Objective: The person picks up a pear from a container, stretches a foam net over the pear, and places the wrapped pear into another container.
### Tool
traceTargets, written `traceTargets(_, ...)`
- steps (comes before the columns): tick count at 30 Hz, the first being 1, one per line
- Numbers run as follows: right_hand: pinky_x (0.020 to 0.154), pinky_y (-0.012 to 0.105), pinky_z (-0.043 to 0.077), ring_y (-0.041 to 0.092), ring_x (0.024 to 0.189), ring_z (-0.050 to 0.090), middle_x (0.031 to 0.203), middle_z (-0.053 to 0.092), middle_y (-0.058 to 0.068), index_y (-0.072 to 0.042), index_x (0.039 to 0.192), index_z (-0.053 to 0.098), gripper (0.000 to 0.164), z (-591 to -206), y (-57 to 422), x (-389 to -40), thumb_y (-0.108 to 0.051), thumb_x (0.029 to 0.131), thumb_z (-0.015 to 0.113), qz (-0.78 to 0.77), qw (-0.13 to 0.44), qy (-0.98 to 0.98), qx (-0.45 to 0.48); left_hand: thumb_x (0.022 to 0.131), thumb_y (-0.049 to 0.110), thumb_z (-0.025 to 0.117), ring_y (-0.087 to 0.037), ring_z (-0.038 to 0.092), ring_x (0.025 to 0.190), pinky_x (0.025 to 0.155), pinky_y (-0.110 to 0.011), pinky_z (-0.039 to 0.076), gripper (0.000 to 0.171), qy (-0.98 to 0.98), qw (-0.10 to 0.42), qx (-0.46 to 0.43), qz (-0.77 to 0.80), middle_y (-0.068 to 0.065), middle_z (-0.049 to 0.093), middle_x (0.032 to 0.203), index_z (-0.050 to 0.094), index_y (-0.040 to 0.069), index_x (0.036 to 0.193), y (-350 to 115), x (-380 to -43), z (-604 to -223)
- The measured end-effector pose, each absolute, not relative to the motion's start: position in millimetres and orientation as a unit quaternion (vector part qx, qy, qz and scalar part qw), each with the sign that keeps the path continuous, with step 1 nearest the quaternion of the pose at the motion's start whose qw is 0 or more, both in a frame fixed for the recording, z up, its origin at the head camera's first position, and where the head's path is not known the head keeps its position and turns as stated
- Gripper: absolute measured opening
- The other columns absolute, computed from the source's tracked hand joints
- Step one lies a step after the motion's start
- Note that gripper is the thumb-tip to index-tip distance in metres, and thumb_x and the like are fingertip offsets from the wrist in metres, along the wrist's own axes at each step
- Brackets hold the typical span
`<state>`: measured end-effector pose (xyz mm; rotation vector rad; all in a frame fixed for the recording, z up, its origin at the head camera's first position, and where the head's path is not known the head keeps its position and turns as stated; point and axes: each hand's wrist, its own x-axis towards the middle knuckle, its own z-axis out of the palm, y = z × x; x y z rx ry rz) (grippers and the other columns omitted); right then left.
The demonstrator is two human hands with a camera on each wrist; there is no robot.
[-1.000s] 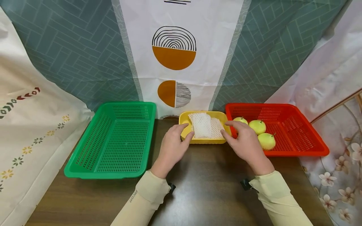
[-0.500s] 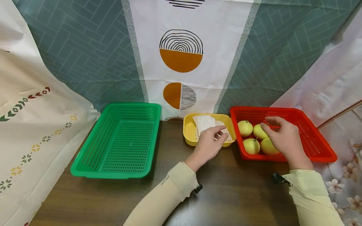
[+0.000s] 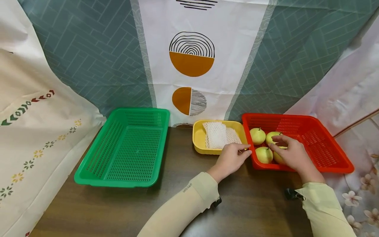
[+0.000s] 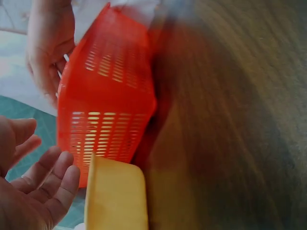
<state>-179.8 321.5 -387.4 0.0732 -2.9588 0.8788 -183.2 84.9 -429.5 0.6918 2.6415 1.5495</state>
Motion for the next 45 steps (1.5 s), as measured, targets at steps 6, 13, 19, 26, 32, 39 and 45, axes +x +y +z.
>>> traceTargets(6, 0.087, 0.053, 0.048, 0.039, 0.11, 0.057, 0.127, 0.057, 0.021, -0.006, 0.128, 0.052, 0.064, -400, 324, -183, -0.055, 0.087, 0.054, 0.286, -0.009, -0.958, 0.021, 0.089, 0.034, 0.063, 0.008, 0.057, 0.084, 0.072, -0.008, 0.046, 0.027, 0.844, -0.014, 0.231, 0.484, 0.013, 0.068, 0.108, 0.069, 0.025, 0.114, 93, -184, -440)
traceTargets(13, 0.086, 0.049, 0.05, 0.036, 0.11, 0.058, 0.127, 0.057, 0.021, -0.006, 0.13, 0.051, 0.067, -410, 323, -188, -0.056, 0.085, 0.057, 0.286, -0.031, -0.958, 0.022, 0.088, 0.032, 0.064, 0.006, 0.056, 0.082, 0.07, -0.007, 0.046, 0.027, 0.84, -0.008, 0.232, 0.491, 0.012, 0.068, 0.108, 0.069, 0.023, 0.113, 97, -184, -444)
traceTargets(19, 0.091, 0.055, 0.046, 0.04, 0.112, 0.055, 0.128, 0.055, 0.025, -0.004, 0.134, 0.047, 0.076, -409, 319, -190, -0.06, 0.083, 0.056, 0.276, -0.061, -0.959, 0.02, 0.087, 0.031, 0.065, 0.007, 0.058, 0.083, 0.071, -0.007, 0.047, 0.027, 0.828, -0.011, 0.231, 0.511, 0.011, 0.069, 0.107, 0.07, 0.021, 0.112, 99, -185, -446)
traceTargets(26, 0.089, 0.056, 0.047, 0.043, 0.112, 0.054, 0.129, 0.054, 0.025, -0.004, 0.132, 0.048, 0.08, -410, 317, -190, -0.063, 0.079, 0.06, 0.266, -0.079, -0.96, 0.03, 0.086, 0.03, 0.068, 0.007, 0.058, 0.077, 0.067, -0.008, 0.048, 0.027, 0.798, 0.004, 0.219, 0.562, 0.01, 0.07, 0.104, 0.071, 0.019, 0.11, 100, -187, -450)
traceTargets(32, 0.085, 0.055, 0.048, 0.041, 0.107, 0.055, 0.122, 0.059, 0.024, -0.006, 0.13, 0.052, 0.079, -410, 317, -191, -0.06, 0.074, 0.068, 0.246, -0.085, -0.964, 0.047, 0.084, 0.029, 0.07, 0.008, 0.06, 0.078, 0.068, -0.009, 0.049, 0.025, 0.78, 0.013, 0.208, 0.591, 0.011, 0.07, 0.102, 0.072, 0.02, 0.107, 102, -189, -455)
traceTargets(39, 0.086, 0.056, 0.046, 0.04, 0.106, 0.055, 0.122, 0.057, 0.026, -0.005, 0.132, 0.049, 0.086, -413, 318, -195, -0.056, 0.067, 0.075, 0.231, -0.109, -0.965, 0.056, 0.083, 0.028, 0.071, 0.008, 0.06, 0.082, 0.069, -0.01, 0.049, 0.023, 0.768, 0.021, 0.199, 0.609, 0.011, 0.07, 0.102, 0.073, 0.02, 0.105, 102, -190, -456)
traceTargets(45, 0.087, 0.057, 0.045, 0.039, 0.105, 0.054, 0.124, 0.055, 0.028, -0.004, 0.133, 0.047, 0.088, -412, 315, -202, -0.049, 0.065, 0.08, 0.237, -0.141, -0.96, 0.049, 0.083, 0.027, 0.071, 0.007, 0.06, 0.082, 0.07, -0.011, 0.05, 0.024, 0.762, 0.028, 0.198, 0.616, 0.011, 0.07, 0.102, 0.073, 0.02, 0.106, 101, -190, -457)
